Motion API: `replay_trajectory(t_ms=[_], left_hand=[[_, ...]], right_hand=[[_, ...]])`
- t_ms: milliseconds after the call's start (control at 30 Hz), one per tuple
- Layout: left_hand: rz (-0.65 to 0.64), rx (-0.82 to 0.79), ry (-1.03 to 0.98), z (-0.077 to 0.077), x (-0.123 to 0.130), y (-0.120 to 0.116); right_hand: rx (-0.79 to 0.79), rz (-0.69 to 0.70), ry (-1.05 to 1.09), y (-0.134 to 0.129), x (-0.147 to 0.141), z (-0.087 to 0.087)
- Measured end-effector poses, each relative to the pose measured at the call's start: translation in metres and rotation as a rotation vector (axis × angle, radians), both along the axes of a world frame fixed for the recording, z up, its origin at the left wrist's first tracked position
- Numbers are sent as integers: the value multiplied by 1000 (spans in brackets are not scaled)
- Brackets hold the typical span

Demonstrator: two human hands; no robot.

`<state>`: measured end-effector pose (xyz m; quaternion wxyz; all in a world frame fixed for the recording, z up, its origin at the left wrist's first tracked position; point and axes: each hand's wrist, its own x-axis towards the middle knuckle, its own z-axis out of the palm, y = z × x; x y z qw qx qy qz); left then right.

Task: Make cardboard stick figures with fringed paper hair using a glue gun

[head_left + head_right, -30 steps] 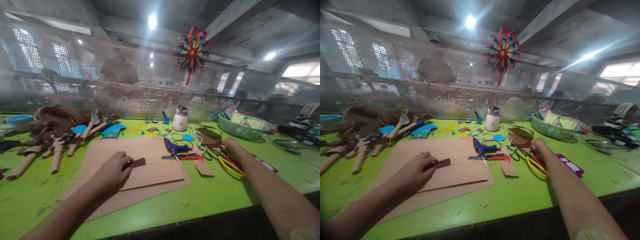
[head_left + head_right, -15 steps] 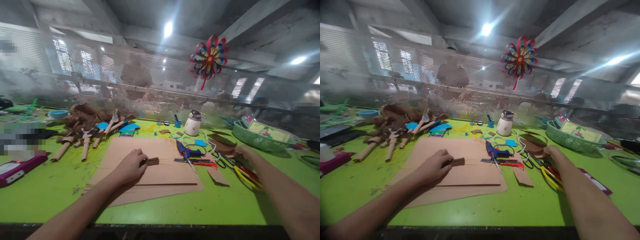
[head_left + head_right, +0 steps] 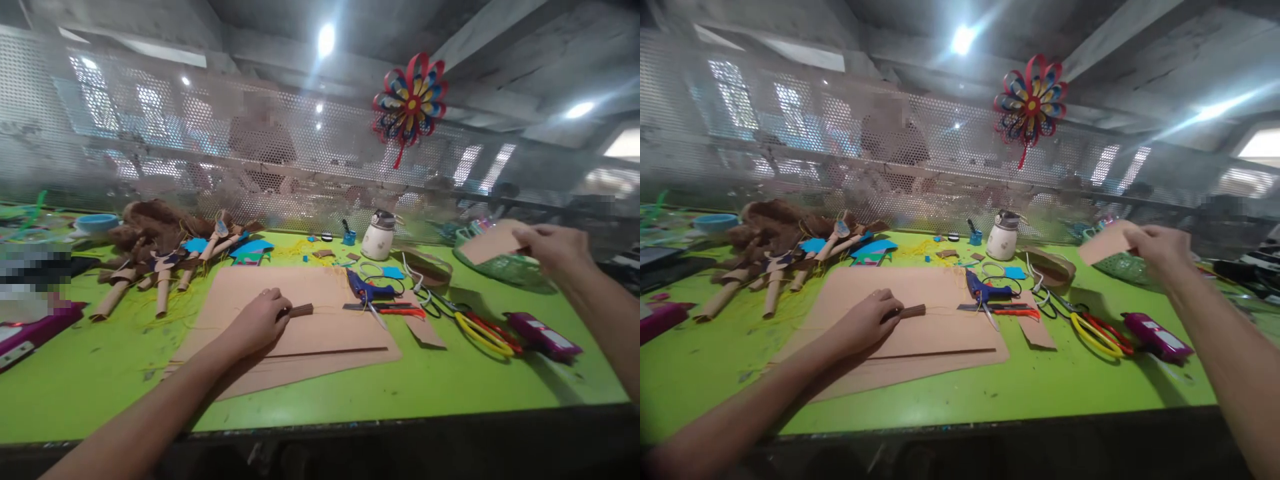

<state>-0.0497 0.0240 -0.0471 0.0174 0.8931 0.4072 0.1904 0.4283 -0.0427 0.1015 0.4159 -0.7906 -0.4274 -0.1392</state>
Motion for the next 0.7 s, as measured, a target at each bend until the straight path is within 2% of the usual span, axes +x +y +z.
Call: replay_trajectory(t_ms=[100,133,167,233,300,400,467,567,700], left_hand=[[-6,-6,-23,0,1,0],[-1,-8,-33,0,2,-1],[6,-15,-42,1,2,-1],[13,-46,-67,4,3,-2],[39,-99,-93,8,3,1],[94,-162,-110,16,1,9],[105,-167,-106,24,-2,15],[77,-162,-130,38,-3,17],[-27,-214,-202,47,3,9]], right_hand=[[-10,313,166,-2,-38,-5],[-7,542,364,-3,-58,-11],[-21,706,536,-4,-79,-19],[-210,970,756,-4,-124,-42],[-428,1127,840,-2,-164,-68],[-607,1231,790,8,-205,-101],[-624,1255,614,17,-218,-113],[-551,1195,290,32,-223,-120],[-462,1110,120,44,-219,-121]])
